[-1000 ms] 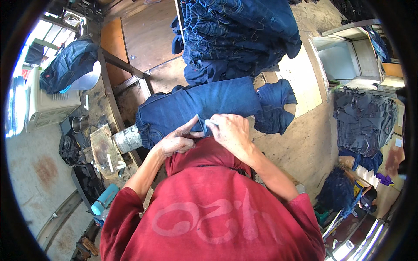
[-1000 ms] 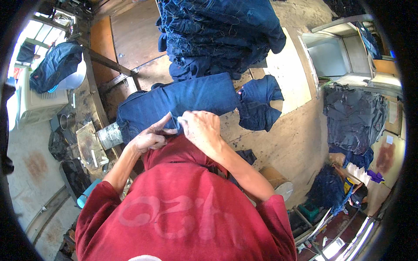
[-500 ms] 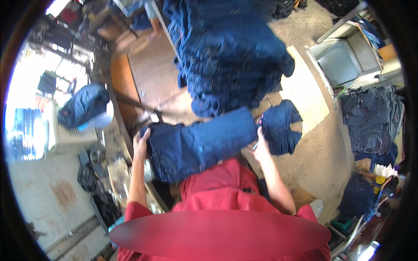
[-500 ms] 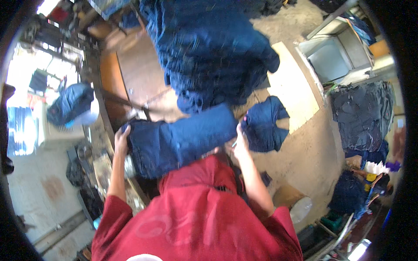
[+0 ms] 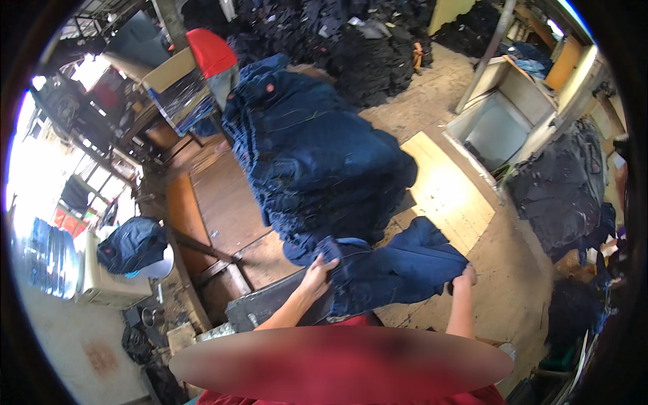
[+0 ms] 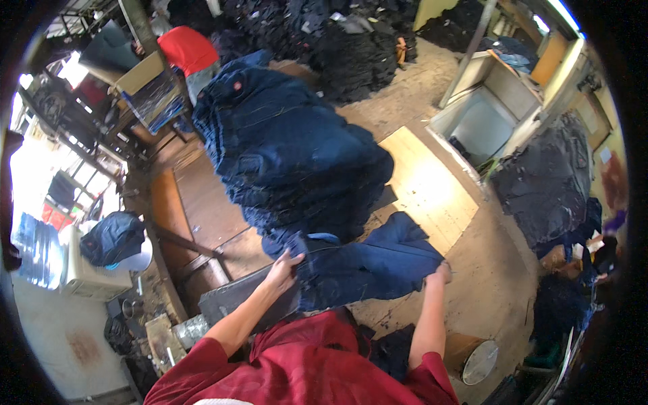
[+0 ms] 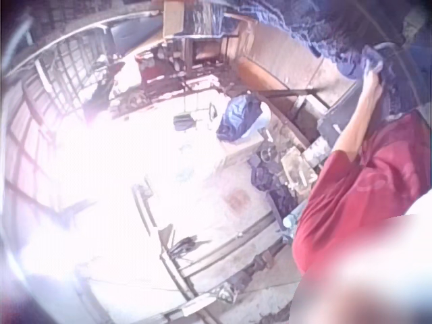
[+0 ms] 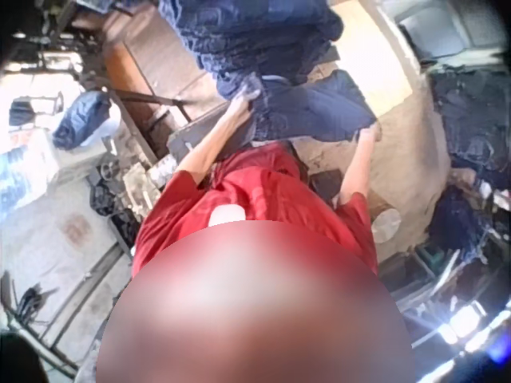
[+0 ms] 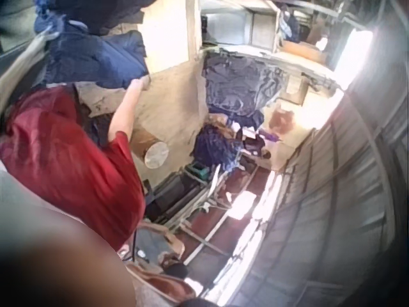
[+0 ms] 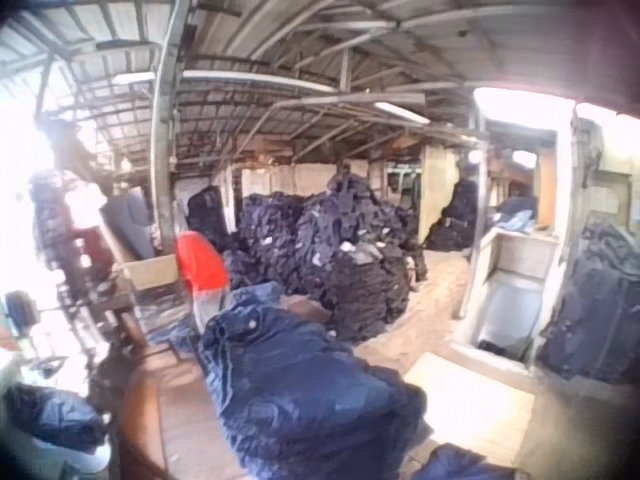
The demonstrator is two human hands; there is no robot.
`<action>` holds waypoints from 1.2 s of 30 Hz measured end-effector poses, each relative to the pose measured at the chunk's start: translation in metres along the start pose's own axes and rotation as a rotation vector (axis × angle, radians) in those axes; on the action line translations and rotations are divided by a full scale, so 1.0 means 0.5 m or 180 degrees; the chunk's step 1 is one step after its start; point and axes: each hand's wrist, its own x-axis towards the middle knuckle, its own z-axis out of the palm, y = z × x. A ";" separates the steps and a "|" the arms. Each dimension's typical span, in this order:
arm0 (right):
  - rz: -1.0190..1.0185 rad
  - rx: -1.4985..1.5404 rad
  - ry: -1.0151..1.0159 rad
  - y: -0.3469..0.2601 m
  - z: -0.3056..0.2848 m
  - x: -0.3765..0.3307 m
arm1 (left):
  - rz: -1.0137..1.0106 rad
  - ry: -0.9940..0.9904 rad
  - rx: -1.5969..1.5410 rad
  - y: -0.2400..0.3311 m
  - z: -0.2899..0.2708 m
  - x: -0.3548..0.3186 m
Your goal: The person scrapes the surface of denim jeans with a small handheld tool, repeatedly lifting and repositioning the jeans on a wooden workbench. The person handles multiple jeans one at a time, scraping seams and fabric areas, then placing them aside.
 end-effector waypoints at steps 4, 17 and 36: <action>-0.0758 0.1131 -0.0375 -0.331 -0.055 0.033 | -0.0085 -0.1077 -0.0032 0.059 0.302 0.121; -0.1354 0.1877 -0.2411 -0.921 0.332 -0.381 | 0.3054 -0.1519 0.1373 0.738 0.761 -0.042; -0.2007 -0.5110 -0.2307 0.365 0.118 -0.015 | 0.5047 0.1900 0.8460 0.842 -0.035 0.285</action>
